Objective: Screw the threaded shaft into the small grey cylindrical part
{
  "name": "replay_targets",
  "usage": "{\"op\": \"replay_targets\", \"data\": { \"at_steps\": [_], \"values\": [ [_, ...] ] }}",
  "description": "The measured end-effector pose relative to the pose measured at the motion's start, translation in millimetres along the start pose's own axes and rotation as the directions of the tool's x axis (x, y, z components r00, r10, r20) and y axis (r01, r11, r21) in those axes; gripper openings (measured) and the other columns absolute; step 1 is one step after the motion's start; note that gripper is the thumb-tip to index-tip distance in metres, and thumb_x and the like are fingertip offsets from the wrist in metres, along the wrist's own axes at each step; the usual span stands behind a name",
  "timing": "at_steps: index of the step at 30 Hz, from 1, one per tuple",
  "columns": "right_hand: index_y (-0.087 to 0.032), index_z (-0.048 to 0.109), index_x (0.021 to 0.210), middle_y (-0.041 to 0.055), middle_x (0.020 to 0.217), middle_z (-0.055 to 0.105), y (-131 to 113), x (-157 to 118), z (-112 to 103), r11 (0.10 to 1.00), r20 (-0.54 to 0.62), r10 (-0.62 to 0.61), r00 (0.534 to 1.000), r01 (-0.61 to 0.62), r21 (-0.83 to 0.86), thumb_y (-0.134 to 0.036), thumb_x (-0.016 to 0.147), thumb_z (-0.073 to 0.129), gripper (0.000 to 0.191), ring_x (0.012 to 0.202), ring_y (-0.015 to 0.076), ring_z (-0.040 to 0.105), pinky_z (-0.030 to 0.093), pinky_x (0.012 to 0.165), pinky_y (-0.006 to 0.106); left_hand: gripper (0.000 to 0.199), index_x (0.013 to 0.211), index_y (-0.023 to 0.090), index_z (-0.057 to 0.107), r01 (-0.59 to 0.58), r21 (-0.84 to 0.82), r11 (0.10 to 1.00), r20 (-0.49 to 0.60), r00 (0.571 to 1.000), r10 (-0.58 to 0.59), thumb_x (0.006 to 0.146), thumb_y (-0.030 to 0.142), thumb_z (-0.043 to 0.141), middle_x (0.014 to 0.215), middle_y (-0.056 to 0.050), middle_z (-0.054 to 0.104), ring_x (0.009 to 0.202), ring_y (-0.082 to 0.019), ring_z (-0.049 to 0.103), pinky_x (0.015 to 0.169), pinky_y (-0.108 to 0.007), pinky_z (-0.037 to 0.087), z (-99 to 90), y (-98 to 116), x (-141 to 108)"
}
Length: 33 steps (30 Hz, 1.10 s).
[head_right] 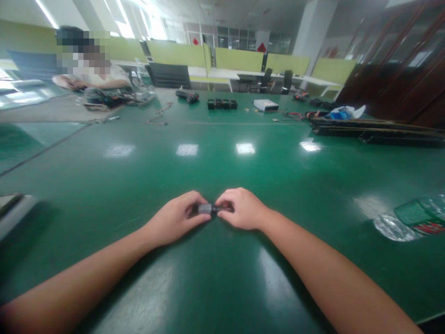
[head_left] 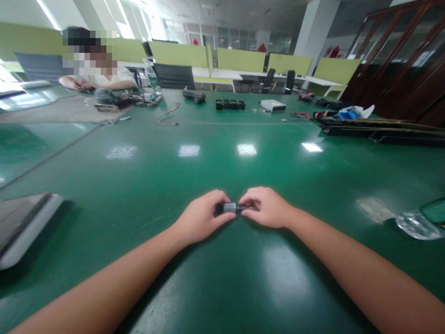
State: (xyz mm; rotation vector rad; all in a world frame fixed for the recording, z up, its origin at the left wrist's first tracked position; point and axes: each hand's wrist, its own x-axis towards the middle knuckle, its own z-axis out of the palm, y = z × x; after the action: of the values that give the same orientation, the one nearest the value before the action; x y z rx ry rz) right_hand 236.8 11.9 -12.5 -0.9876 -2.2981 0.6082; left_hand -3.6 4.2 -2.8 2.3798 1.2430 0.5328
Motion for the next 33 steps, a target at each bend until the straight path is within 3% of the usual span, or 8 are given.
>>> {"op": "replay_targets", "data": {
  "at_steps": [3, 6, 16, 22, 27, 33],
  "values": [
    [-0.019, 0.068, 0.117, -0.0014, 0.083, 0.07, -2, 0, 4, 0.977, 0.016, 0.137, 0.99, -0.138, 0.16, -0.016, 0.074, 0.076, 0.044, 0.055, 0.0073, 0.045, 0.036, 0.057, 0.022, 0.025, 0.1, 0.022, 0.065, -0.008, 0.002, 1.0, 0.001, 1.0, 0.008, 0.087, 0.043, 0.067, 0.085, 0.001, 0.064, 0.073, -0.016, 0.058, 0.071, -0.028, 0.044, -0.2, 0, 0],
    [-0.018, 0.066, 0.121, -0.0009, 0.089, 0.073, 1, -1, 2, 0.942, 0.054, 0.194, 0.98, -0.201, 0.268, -0.017, 0.07, 0.078, 0.052, 0.05, 0.0056, 0.038, 0.033, 0.052, 0.021, 0.026, 0.1, 0.022, 0.065, -0.001, 0.009, 1.0, 0.008, 1.0, 0.001, 0.087, 0.044, 0.067, 0.084, 0.001, 0.064, 0.072, -0.016, 0.058, 0.071, -0.028, 0.044, -0.8, 0, 0],
    [-0.018, 0.07, 0.115, 0.0021, 0.094, 0.073, 7, -2, 1, 0.968, 0.045, 0.145, 0.988, -0.151, 0.199, -0.018, 0.069, 0.079, 0.047, 0.059, 0.0091, 0.049, 0.039, 0.06, 0.024, 0.026, 0.099, 0.021, 0.065, 0.002, 0.007, 1.0, 0.008, 1.0, -0.002, 0.087, 0.044, 0.067, 0.084, 0.0, 0.064, 0.072, -0.017, 0.058, 0.07, -0.028, 0.044, -0.3, 0, 0],
    [-0.019, 0.071, 0.112, 0.0038, 0.097, 0.073, 9, -1, 1, 0.98, 0.021, 0.081, 0.996, -0.084, 0.182, -0.017, 0.069, 0.079, 0.044, 0.085, 0.0172, 0.065, 0.048, 0.08, 0.03, 0.025, 0.098, 0.022, 0.065, 0.004, 0.013, 1.0, 0.002, 1.0, -0.004, 0.086, 0.044, 0.067, 0.081, 0.001, 0.063, 0.071, -0.017, 0.057, 0.07, -0.028, 0.044, -0.3, 0, 0],
    [-0.018, 0.07, 0.113, 0.0035, 0.096, 0.074, 8, -2, 1, 0.977, 0.034, 0.126, 0.991, -0.13, 0.171, -0.019, 0.069, 0.079, 0.045, 0.075, 0.0153, 0.063, 0.048, 0.072, 0.029, 0.026, 0.099, 0.022, 0.065, 0.007, 0.012, 1.0, 0.011, 1.0, -0.007, 0.087, 0.044, 0.067, 0.083, 0.0, 0.063, 0.072, -0.017, 0.058, 0.071, -0.028, 0.044, -0.9, 1, 0],
    [-0.018, 0.071, 0.112, 0.004, 0.096, 0.074, 9, -2, 0, 0.984, 0.017, 0.09, 0.996, -0.092, 0.156, -0.017, 0.069, 0.079, 0.043, 0.084, 0.0172, 0.066, 0.049, 0.079, 0.03, 0.027, 0.1, 0.021, 0.065, 0.017, 0.004, 1.0, 0.02, 1.0, -0.017, 0.087, 0.045, 0.065, 0.082, 0.0, 0.064, 0.073, -0.018, 0.058, 0.071, -0.029, 0.045, -2.0, 2, 1]
  ]
}}
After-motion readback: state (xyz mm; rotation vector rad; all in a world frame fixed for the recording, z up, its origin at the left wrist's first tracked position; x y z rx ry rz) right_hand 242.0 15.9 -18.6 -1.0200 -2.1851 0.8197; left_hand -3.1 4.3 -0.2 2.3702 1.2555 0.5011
